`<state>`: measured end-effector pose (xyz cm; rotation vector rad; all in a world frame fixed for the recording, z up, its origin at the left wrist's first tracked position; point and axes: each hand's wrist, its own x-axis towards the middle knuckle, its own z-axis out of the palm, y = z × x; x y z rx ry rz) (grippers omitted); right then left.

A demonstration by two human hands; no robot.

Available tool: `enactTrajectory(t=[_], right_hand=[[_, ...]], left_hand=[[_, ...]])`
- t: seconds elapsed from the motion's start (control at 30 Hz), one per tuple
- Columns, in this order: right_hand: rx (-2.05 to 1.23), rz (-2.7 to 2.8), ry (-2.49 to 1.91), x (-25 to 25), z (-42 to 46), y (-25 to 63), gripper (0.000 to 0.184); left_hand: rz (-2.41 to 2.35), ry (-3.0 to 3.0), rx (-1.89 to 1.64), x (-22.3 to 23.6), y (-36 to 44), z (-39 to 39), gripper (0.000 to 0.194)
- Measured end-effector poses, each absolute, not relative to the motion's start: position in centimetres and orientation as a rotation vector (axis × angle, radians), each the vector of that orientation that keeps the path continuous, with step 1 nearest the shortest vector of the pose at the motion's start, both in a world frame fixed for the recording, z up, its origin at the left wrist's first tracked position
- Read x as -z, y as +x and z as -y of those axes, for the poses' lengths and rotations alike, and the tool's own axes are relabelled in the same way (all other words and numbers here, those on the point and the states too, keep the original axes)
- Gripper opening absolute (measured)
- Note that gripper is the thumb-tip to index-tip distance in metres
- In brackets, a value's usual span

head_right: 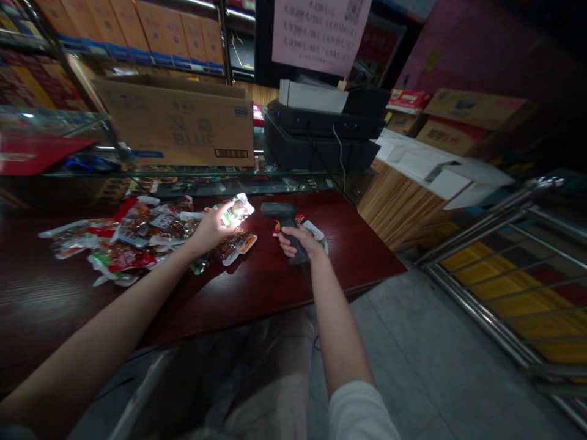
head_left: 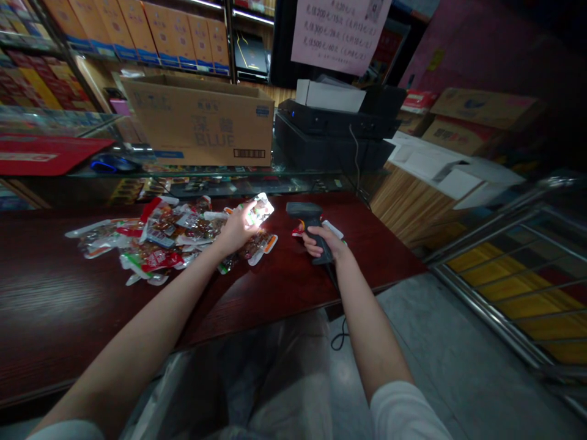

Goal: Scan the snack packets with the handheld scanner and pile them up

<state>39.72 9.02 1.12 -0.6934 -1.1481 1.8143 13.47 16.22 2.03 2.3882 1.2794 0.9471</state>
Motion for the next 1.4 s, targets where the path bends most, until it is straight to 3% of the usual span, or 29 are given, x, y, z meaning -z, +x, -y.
enactTrajectory(t=[0.2,0.33,0.47,0.77,0.87,1.03,1.1,1.27,1.4], right_hand=[[-1.757,1.024,-0.611,-1.6,-9.0,40.7,0.025],[-1.736,1.001,-0.606,-1.8,-9.1,40.9,0.022],[-1.744,1.016,-0.640,-1.6,-9.2,40.9,0.022],[-1.645,0.887,-0.576,-2.3,-9.0,41.8,0.022],[-1.593,0.789,-0.524,-2.6,-8.9,42.3,0.023],[-1.534,0.694,-0.466,-2.7,-9.0,42.7,0.025],[-1.521,0.686,-0.476,-2.7,-9.0,42.8,0.026],[-1.501,0.675,-0.548,-2.9,-8.9,42.8,0.029],[-1.500,0.674,-0.568,-2.7,-9.1,42.8,0.030]], left_hand=[[-1.772,2.535,-0.912,-3.8,12.2,-13.9,0.033],[-1.763,2.667,-1.007,-4.0,11.8,-13.3,0.047],[-1.291,2.971,-0.547,-2.9,13.1,-13.2,0.044],[-1.614,2.723,-0.015,-3.8,12.3,-13.2,0.055],[-1.616,2.845,-0.018,-4.5,13.2,-13.2,0.053],[-1.290,3.066,-0.371,-6.0,19.4,-13.2,0.043],[-1.243,2.969,-0.308,-6.1,22.7,-13.7,0.044],[-1.306,2.649,-0.073,-4.0,28.3,-16.3,0.070],[-1.338,2.514,-0.081,-1.8,28.4,-18.3,0.063]])
